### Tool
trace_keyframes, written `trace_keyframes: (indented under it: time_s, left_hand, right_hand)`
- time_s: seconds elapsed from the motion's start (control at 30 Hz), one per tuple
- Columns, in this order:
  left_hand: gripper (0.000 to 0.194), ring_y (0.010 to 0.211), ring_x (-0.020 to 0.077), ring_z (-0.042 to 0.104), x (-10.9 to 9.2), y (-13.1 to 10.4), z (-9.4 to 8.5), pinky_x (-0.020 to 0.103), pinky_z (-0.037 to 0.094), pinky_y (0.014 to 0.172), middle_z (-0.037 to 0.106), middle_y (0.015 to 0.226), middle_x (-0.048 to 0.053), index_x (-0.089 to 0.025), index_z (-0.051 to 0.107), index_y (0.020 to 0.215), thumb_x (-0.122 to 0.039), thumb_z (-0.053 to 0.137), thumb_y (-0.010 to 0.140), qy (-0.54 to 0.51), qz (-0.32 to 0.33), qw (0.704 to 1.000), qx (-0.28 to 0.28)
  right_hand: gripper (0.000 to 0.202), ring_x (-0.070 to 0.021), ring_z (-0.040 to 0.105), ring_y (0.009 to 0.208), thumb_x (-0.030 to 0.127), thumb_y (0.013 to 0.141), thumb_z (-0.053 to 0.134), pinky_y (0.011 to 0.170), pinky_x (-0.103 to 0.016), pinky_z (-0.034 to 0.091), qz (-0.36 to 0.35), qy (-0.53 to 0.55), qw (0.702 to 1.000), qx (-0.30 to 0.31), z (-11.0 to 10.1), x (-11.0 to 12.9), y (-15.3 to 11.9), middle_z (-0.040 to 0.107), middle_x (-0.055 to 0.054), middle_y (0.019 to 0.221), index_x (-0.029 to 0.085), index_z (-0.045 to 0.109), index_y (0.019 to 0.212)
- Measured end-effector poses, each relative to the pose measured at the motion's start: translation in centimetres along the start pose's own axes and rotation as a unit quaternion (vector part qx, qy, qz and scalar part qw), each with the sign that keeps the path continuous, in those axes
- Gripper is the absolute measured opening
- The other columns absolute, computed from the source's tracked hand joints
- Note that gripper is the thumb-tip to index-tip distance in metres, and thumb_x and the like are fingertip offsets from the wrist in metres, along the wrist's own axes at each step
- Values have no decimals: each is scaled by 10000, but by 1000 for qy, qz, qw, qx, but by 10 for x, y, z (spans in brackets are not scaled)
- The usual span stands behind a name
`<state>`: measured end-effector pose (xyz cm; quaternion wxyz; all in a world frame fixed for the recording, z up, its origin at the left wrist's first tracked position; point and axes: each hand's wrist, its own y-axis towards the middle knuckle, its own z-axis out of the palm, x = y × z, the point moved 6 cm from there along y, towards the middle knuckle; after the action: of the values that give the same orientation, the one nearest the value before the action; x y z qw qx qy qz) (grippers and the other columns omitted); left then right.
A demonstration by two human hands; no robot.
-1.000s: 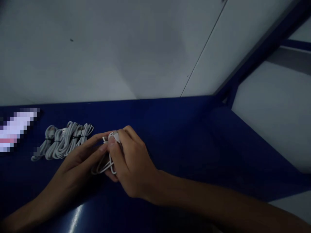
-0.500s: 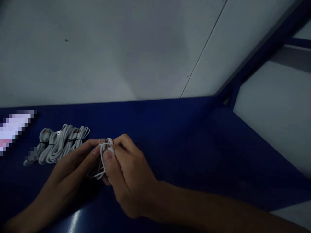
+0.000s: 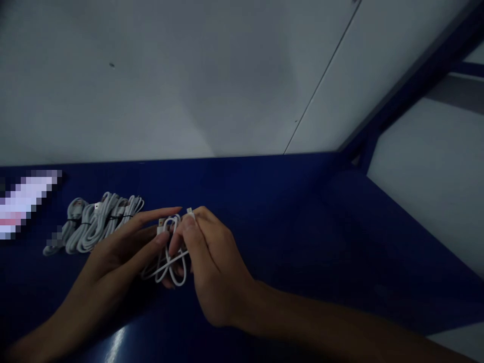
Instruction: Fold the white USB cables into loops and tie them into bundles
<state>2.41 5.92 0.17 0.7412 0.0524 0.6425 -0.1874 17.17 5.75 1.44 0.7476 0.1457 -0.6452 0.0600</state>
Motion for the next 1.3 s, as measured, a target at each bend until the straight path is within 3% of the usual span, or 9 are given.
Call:
trace_keyframes:
  time_s: [0.2, 0.37, 0.6, 0.83, 1.0, 1.17, 1.3]
  left_hand:
    - [463, 811, 208, 791, 5, 1, -4, 276, 697, 637, 818, 1027, 26, -350, 646, 1481, -359, 770, 1035, -14, -10, 1000, -19]
    - [338, 740, 185, 784, 3, 3, -1, 239, 667, 636, 842, 965, 56, -250, 755, 1375, -339, 746, 1048, -28, -26, 999, -6]
    - [428, 789, 228, 827, 2, 0, -7, 269, 685, 664, 863, 1019, 60, -263, 734, 1431, -444, 741, 1044, 12, -23, 997, -70]
    - [356, 663, 196, 797, -7, 0, -9, 235, 661, 635, 840, 858, 22, -300, 727, 1354, -497, 686, 1061, 48, 9, 994, -102]
    - [270, 612, 206, 765, -3, -1, -7, 279, 664, 608, 812, 832, 18, -305, 717, 1220, -519, 640, 1074, 24, 2, 997, -75]
    - [251, 649, 225, 785, 1, -2, -6, 316, 684, 636, 817, 905, 30, -319, 687, 1257, -488, 645, 1075, 0, -1, 999, -50]
    - [310, 653, 220, 786, 1, -2, -4, 323, 689, 621, 823, 999, 45, -319, 674, 1297, -361, 773, 1005, -14, -9, 999, -37]
  right_hand:
    - [413, -134, 660, 683, 526, 1186, 389, 643, -306, 572, 27, 57, 998, 5, 0, -2, -1, 638, -2, 915, 220, 582, 986]
    - [436, -160, 645, 729, 489, 1197, 346, 681, -333, 522, 12, 13, 1000, 4, -2, -3, 0, 612, -4, 854, 218, 606, 975]
    - [427, -163, 605, 738, 436, 1188, 356, 689, -343, 514, 30, 38, 999, 4, -1, -4, 0, 590, -14, 880, 220, 618, 931]
    - [427, -158, 625, 790, 432, 1193, 382, 736, -343, 537, 31, -4, 999, -6, -3, -1, 1, 615, -11, 918, 221, 624, 912]
    - [393, -125, 614, 783, 385, 1190, 435, 737, -299, 537, 19, -21, 999, -18, -6, 4, 1, 610, 5, 907, 213, 617, 887]
    - [385, -125, 595, 730, 386, 1194, 425, 700, -300, 526, 12, -17, 1000, -23, -5, 5, 0, 602, 19, 831, 220, 608, 898]
    - [397, -135, 583, 684, 466, 1189, 411, 637, -303, 519, 28, 3, 998, -48, -6, 0, 0, 604, 16, 803, 230, 605, 936]
